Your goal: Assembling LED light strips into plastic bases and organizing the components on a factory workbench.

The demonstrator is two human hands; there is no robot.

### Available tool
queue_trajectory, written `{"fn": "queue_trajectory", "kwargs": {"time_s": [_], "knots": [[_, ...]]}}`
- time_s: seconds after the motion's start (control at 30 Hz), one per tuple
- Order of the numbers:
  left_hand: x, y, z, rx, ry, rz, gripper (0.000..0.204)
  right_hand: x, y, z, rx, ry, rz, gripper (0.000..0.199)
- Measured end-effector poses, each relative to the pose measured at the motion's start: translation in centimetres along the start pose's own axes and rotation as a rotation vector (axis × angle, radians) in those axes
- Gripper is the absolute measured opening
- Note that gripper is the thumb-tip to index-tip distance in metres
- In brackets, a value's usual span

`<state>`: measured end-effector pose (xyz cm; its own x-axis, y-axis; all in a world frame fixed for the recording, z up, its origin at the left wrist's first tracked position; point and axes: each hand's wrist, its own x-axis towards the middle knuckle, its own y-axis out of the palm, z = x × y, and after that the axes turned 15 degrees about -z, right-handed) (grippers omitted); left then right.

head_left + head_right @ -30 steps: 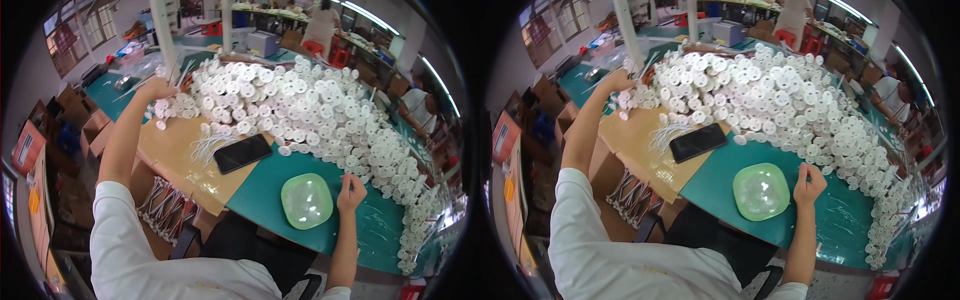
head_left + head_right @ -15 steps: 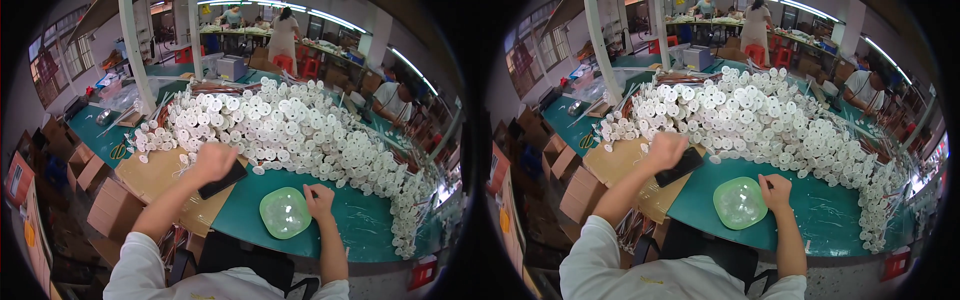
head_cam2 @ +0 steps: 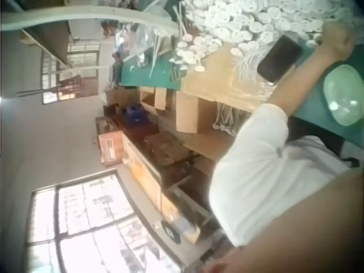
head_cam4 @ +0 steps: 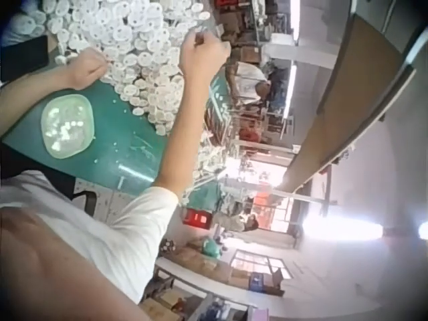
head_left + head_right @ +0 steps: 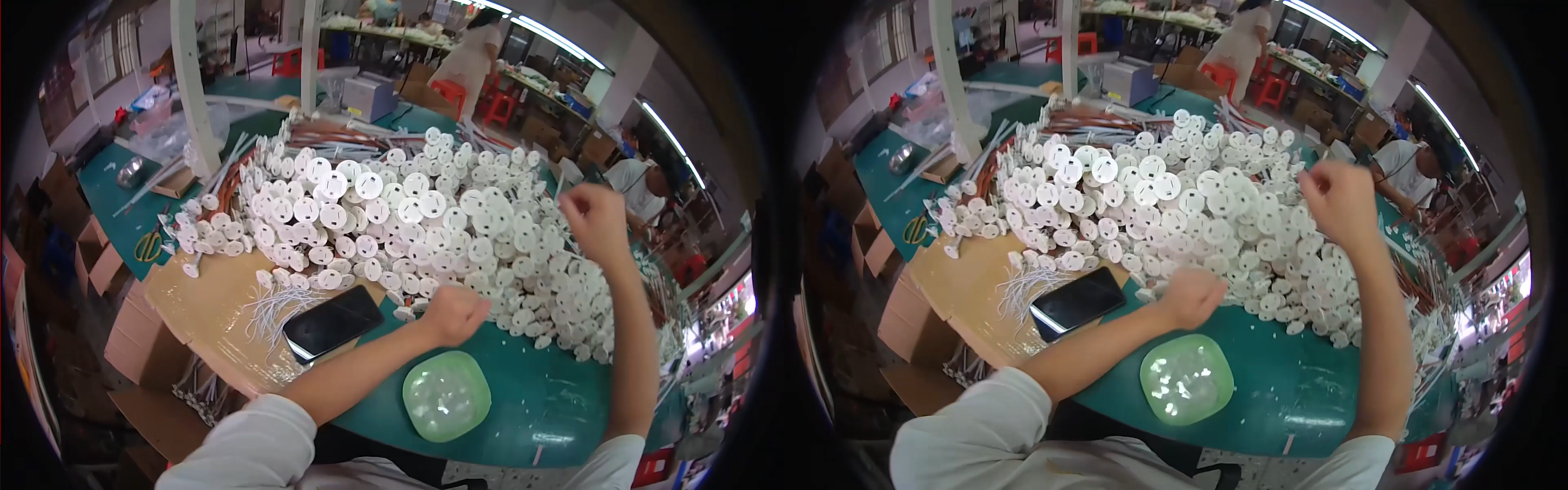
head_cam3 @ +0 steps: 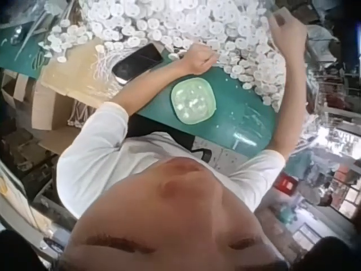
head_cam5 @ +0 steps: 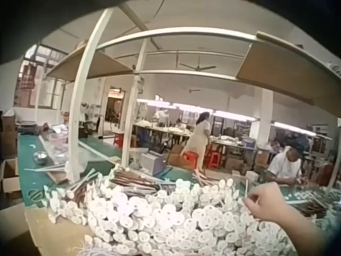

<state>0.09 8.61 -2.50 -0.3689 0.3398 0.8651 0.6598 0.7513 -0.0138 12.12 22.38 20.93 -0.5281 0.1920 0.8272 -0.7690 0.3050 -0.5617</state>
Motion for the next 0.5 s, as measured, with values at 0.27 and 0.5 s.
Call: {"fn": "queue_trajectory", "kwargs": {"time_s": [0.27,0.5], "knots": [[0.2,-0.8,-0.5,-0.258,-0.076,0.001,0.033,14.8,17.3,-8.5,-0.169,0.160,0.185,0.031],[1.4,-1.5,-0.6,-0.330,-0.243,0.028,0.034,19.4,27.4,-8.7,-0.227,0.161,0.244,0.026]]}}
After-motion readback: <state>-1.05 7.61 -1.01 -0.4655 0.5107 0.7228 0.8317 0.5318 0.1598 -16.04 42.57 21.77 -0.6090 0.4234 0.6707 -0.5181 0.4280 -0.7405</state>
